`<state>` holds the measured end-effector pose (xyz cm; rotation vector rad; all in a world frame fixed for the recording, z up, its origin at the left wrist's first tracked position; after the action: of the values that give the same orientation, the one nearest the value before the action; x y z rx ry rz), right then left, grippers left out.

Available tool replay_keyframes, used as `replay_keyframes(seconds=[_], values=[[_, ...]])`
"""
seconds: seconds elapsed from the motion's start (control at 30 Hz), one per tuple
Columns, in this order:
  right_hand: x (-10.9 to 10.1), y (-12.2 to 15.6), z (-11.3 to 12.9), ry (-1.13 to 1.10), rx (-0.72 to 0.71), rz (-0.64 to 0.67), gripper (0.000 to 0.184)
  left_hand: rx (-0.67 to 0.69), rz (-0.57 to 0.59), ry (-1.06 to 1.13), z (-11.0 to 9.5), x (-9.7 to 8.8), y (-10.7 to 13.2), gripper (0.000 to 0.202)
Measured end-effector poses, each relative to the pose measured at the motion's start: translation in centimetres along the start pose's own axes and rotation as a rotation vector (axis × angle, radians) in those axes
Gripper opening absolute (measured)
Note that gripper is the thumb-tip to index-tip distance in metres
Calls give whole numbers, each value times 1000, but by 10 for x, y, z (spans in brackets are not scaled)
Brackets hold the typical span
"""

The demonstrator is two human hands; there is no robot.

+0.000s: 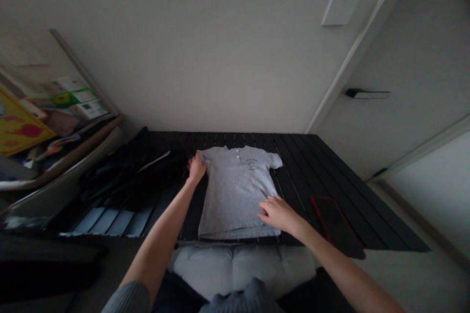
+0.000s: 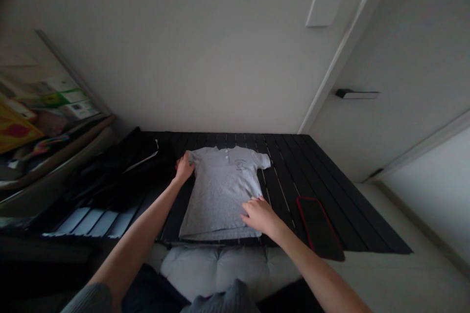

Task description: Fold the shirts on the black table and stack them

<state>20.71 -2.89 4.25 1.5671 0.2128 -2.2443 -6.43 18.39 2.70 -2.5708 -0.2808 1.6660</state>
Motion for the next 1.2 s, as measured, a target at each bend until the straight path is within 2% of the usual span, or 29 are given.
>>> replay_keyframes(seconds=[0.13,0.2,0.3,0.4,0.53,0.6,0.63,0.7,0.77,0.83,0.9,1.03,1.1,1.2], values=[[-4,25,-26,158,196,48,19,23,-27,83,-5,-3,-8,61],[-7,29,-27,187,220,61,21,20,-65,129,-11,-8,-10,57],[-15,26,-15,195,194,44,22,15,-140,193,-28,-18,-11,54],[-26,19,0,180,152,-12,25,34,-188,242,-57,-28,-12,54],[-31,13,9,142,118,-19,24,90,-216,361,-110,-35,-16,52],[-29,13,12,118,109,-2,22,166,-158,445,-143,-29,-15,59],[-28,13,13,106,106,4,22,229,-87,485,-161,-21,-12,65],[-24,13,15,85,100,8,21,387,128,564,-197,2,0,77],[-20,14,17,70,94,-3,19,516,317,602,-217,23,20,79],[-17,15,18,55,85,-22,17,556,364,566,-214,32,37,72],[-15,15,18,33,73,-38,16,513,287,465,-193,30,46,63],[-16,9,13,-15,66,-76,14,378,113,238,-138,5,70,47],[-18,4,13,-25,58,-100,15,337,89,158,-118,-9,89,41],[-19,-2,17,-38,40,-136,16,292,120,49,-102,-24,121,32]])
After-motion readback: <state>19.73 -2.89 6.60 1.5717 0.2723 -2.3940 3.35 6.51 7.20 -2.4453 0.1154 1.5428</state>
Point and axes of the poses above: each hand's wrist, its own y-axis away from the middle knuckle, its own x-axis out of the palm, z = x × y, the point moved 10 cm from there along -y, towards the middle knuckle, and after that the axes turned 6 degrees about -y, right-handed, at the moved point
